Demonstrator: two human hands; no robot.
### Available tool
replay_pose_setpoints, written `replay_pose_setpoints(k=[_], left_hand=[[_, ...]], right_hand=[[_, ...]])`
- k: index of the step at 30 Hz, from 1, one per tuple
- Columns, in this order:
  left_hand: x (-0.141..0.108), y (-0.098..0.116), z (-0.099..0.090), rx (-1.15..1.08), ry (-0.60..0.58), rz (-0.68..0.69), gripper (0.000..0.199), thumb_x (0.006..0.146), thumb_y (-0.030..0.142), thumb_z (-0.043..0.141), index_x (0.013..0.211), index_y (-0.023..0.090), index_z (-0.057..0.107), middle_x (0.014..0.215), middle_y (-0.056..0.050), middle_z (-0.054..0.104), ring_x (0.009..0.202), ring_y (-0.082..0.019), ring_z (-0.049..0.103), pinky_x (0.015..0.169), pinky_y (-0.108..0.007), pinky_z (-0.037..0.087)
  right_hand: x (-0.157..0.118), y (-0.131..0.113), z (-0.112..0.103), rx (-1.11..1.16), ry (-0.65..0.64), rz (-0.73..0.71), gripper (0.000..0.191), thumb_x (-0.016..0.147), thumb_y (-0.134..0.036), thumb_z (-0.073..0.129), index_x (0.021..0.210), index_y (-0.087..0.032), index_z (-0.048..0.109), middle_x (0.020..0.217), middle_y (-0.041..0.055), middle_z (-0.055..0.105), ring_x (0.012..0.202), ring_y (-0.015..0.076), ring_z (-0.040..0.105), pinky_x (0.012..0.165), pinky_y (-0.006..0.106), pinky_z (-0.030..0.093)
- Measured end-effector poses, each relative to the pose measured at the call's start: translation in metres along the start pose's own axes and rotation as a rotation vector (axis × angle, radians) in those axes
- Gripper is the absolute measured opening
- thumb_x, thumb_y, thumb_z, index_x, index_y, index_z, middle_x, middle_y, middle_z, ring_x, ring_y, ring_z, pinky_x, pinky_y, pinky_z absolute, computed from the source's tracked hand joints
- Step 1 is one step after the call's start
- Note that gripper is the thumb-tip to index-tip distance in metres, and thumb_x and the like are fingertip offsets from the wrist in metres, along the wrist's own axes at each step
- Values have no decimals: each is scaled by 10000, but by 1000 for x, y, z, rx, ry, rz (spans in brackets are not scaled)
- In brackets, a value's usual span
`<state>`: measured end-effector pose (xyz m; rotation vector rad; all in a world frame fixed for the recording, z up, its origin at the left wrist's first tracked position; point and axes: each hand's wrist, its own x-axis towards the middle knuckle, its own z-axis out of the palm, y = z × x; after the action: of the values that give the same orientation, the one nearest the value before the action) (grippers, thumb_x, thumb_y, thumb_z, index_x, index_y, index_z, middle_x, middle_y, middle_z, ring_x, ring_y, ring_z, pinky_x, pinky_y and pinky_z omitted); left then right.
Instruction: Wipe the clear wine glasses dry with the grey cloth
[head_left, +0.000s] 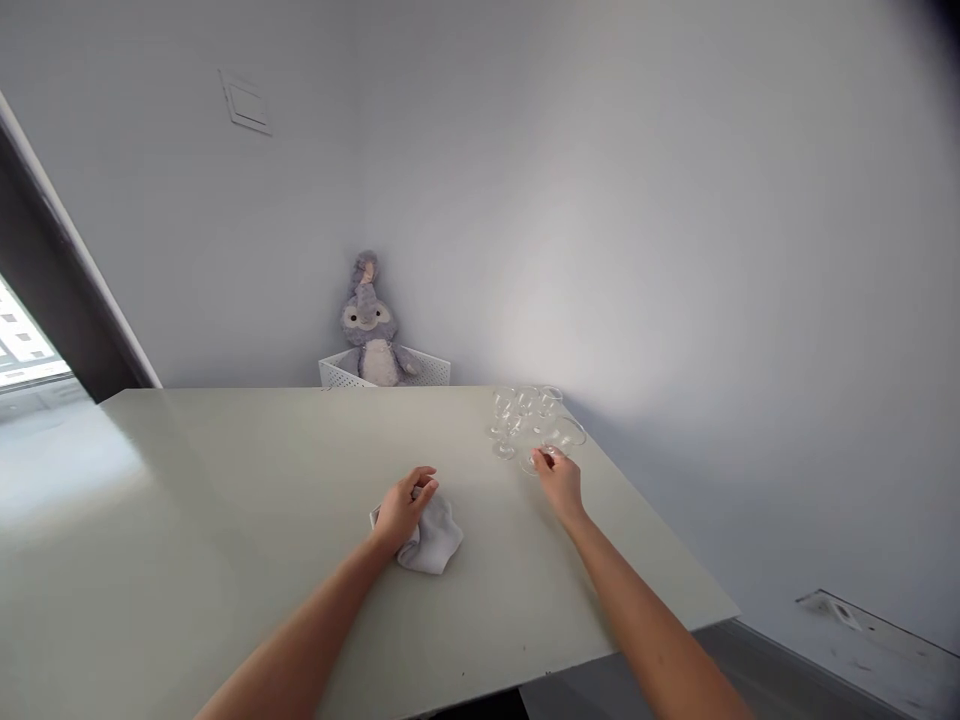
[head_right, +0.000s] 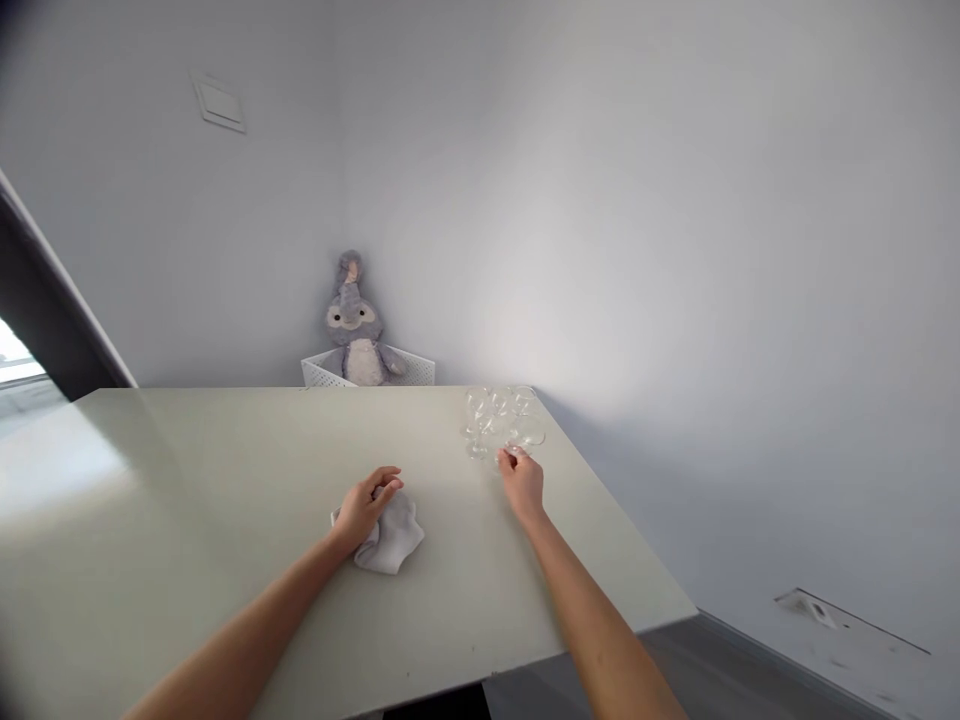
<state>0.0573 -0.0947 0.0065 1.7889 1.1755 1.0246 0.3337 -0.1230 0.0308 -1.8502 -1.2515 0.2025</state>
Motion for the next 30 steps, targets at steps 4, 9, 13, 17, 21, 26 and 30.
replay_pose_setpoints(k=[4,9,13,17,21,26,30], left_hand=[[-1,4,-2,5,17,-45,259,751,426,473,895,257,607,822,-4,660,789,-187,588,729,-282,407],[-1,3,-4,39,-10,-23,254,773,402,442,881,246,611,787,0,659,736,-167,584,679,-260,401],[0,2,-6,60,-32,-32,260,777,405,434,882,245,610,793,0,657,737,-163,580,681,-259,397],[1,2,-6,69,-36,-37,256,771,400,441,873,245,617,799,-1,657,744,-167,580,690,-265,397],[0,4,-6,68,-32,-45,254,761,396,450,862,246,628,796,-4,659,748,-173,582,690,-267,400],[0,3,-5,51,-16,-32,243,755,388,457,847,248,634,789,-4,663,747,-172,584,685,-264,402],[0,4,-5,44,-10,-42,239,746,384,464,829,246,639,773,-7,662,739,-174,579,687,-271,399]], right_hand=[[29,20,3,-83,-16,105,265,758,-349,412,734,-176,612,674,37,660,670,177,589,631,238,399],[52,26,26,-153,-32,191,268,755,-339,408,672,-175,603,714,55,661,656,176,578,551,233,367],[63,25,36,-198,-34,233,261,760,-332,422,714,-172,623,742,70,657,692,182,587,559,235,373],[68,26,39,-231,-36,252,251,765,-326,440,779,-173,639,761,79,656,726,184,594,591,236,389],[69,28,42,-248,-37,251,262,775,-336,440,817,-169,637,798,90,657,748,185,595,604,236,393],[68,29,46,-255,-46,245,254,776,-342,442,810,-168,624,838,83,656,749,178,593,593,231,386],[64,28,39,-239,-58,232,225,759,-340,471,835,-176,606,846,66,651,739,172,587,573,227,372]])
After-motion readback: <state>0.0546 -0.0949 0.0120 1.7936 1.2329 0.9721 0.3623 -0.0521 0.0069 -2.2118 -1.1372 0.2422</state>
